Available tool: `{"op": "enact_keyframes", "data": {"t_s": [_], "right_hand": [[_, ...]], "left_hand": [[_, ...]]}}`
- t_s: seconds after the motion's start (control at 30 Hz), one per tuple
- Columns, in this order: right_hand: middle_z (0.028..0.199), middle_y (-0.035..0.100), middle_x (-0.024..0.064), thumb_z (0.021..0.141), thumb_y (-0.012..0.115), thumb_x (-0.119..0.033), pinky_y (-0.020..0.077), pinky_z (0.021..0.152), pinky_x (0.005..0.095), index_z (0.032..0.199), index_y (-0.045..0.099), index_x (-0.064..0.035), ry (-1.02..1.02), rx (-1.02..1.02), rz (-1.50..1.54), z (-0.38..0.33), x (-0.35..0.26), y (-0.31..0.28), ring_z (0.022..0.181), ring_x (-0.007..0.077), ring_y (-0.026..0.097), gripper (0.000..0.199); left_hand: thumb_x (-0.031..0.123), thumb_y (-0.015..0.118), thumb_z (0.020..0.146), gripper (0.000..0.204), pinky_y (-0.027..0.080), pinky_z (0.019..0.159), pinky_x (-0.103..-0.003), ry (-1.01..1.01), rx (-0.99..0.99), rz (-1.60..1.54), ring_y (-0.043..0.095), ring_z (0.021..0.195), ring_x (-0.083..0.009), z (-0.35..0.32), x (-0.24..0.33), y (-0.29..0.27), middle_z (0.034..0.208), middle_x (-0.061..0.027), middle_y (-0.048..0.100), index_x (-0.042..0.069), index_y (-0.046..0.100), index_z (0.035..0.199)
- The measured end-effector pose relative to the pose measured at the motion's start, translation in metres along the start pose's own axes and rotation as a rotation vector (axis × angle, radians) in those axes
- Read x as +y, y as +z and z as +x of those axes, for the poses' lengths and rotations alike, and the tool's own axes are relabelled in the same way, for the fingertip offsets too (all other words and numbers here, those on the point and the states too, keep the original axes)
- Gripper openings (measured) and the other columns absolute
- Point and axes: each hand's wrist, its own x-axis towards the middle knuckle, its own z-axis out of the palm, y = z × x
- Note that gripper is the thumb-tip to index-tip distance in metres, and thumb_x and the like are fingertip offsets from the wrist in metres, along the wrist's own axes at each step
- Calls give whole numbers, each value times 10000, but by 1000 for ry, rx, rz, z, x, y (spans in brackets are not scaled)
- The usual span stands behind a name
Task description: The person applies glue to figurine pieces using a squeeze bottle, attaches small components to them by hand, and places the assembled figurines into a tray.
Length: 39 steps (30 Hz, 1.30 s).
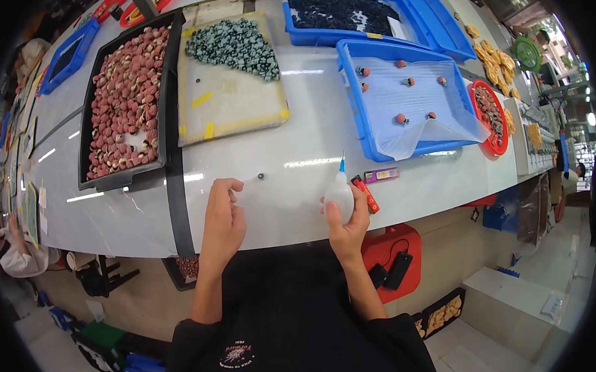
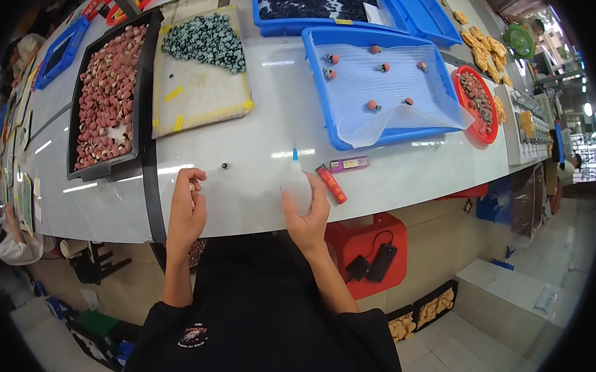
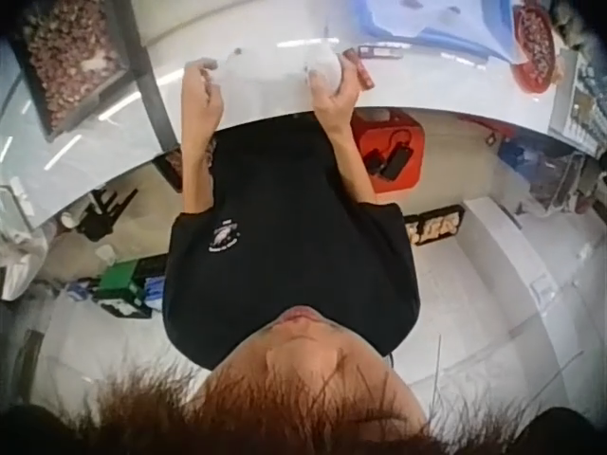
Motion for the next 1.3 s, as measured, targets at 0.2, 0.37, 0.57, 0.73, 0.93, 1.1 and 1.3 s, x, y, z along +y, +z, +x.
{"op": "enact_keyframes", "data": {"t_s": [0.2,0.37,0.57,0.73,0.93,1.1,1.3], "right_hand": [[907,603,87,840,578,-67,479,693,254,1138,453,19,19,-53,-34,-11,-12,-1,752,125,577,334],[903,603,90,808,585,-46,478,694,253,1142,461,20,3,-103,-88,-17,-31,-7,760,132,581,363],[910,600,88,771,604,-43,471,713,245,1138,485,20,55,-86,-1,-31,-37,-12,787,129,586,391],[916,620,130,736,687,-76,487,720,277,1111,522,37,-82,-159,-96,-28,-50,-12,814,180,621,425],[891,627,137,707,694,-60,490,662,297,1109,554,8,-89,-288,-42,-24,-50,-11,742,231,635,431],[890,628,151,702,695,-57,497,658,309,1111,552,5,-98,-326,-75,-23,-53,-9,736,266,637,437],[900,632,157,701,700,-58,504,663,322,1113,555,-4,-70,-369,-80,-23,-51,-7,744,280,640,440]], "left_hand": [[-152,363,710,384,389,732,-222,50,-69,58,416,801,-131,-8,2,-5,919,-63,465,23,480,1031],[-76,440,836,218,437,762,-274,-49,-145,-277,528,853,-180,-9,2,0,944,-99,543,-3,503,1031],[16,535,893,206,458,776,-251,-174,-230,-625,559,860,-115,-6,6,-8,1056,-89,581,-19,511,1094],[-32,565,851,261,459,763,-249,-156,-254,-688,549,847,-114,-5,5,-10,1053,-91,575,-33,532,1109],[-79,578,809,300,456,789,-249,-131,-239,-778,533,873,-121,-6,6,-9,1081,-91,530,-45,569,1107],[-117,551,808,317,445,849,-261,-32,-212,-610,538,912,-127,-9,7,-8,1128,-104,548,-57,568,1119],[-77,517,857,269,447,864,-259,-123,-204,-644,550,954,-122,-9,19,-8,1153,-108,579,-39,590,1113]]}}
